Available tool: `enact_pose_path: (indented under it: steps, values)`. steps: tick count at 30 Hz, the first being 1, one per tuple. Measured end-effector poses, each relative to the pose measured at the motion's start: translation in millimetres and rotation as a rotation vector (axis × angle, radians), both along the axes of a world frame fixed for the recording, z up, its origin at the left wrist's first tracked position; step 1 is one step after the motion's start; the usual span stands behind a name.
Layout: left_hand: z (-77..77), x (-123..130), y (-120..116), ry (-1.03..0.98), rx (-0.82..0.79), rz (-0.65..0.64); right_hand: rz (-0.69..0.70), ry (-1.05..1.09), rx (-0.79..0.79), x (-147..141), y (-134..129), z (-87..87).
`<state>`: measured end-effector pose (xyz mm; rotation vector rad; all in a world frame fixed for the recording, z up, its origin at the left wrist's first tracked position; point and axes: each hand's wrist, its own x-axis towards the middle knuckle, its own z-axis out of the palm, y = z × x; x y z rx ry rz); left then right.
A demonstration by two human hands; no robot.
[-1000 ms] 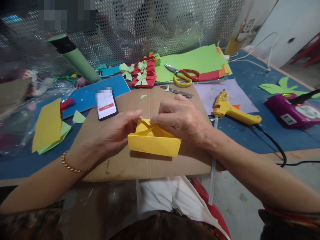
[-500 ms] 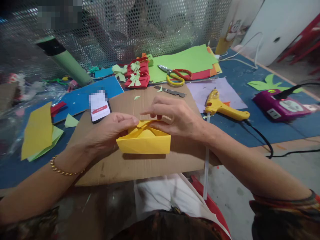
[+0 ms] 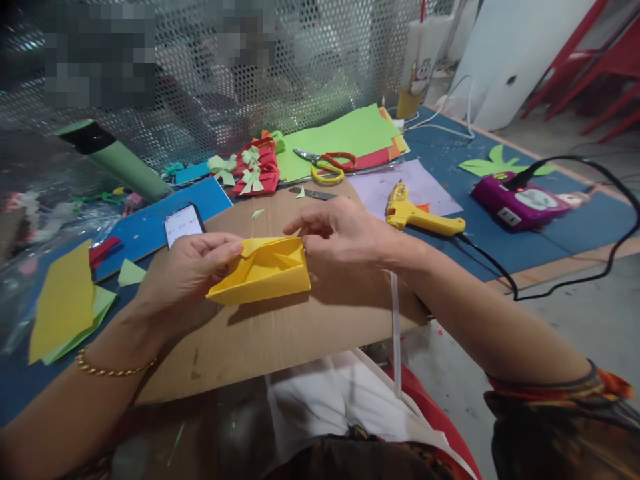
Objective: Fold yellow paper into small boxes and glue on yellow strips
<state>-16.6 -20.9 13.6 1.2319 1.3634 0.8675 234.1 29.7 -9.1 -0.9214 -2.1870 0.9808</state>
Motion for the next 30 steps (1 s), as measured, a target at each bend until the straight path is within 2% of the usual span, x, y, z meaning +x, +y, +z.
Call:
enact_pose_path:
  steps: [7, 18, 22, 26, 30]
  values:
    - [0.9, 2, -1, 0.097, 0.079, 0.004, -0.030, 0.007, -0.051, -7, 2, -5.8]
    - [2.8, 2, -3, 0.265, 0.161, 0.032, -0.094, 0.198, -0.410, -7, 4, -5.7]
    - [3.3, 2, -4, 0.297, 0.200, 0.010, -0.121, 0.185, -0.392, -7, 4, -5.8]
    - [4.4, 3, -5, 0.354, 0.221, -0.040, -0.049, 0.070, -0.368, -10, 3, -8.6]
    - [5.9, 3, -7, 0.381, 0.225, -0.055, -0.023, 0.077, -0.406, -12, 5, -10.6]
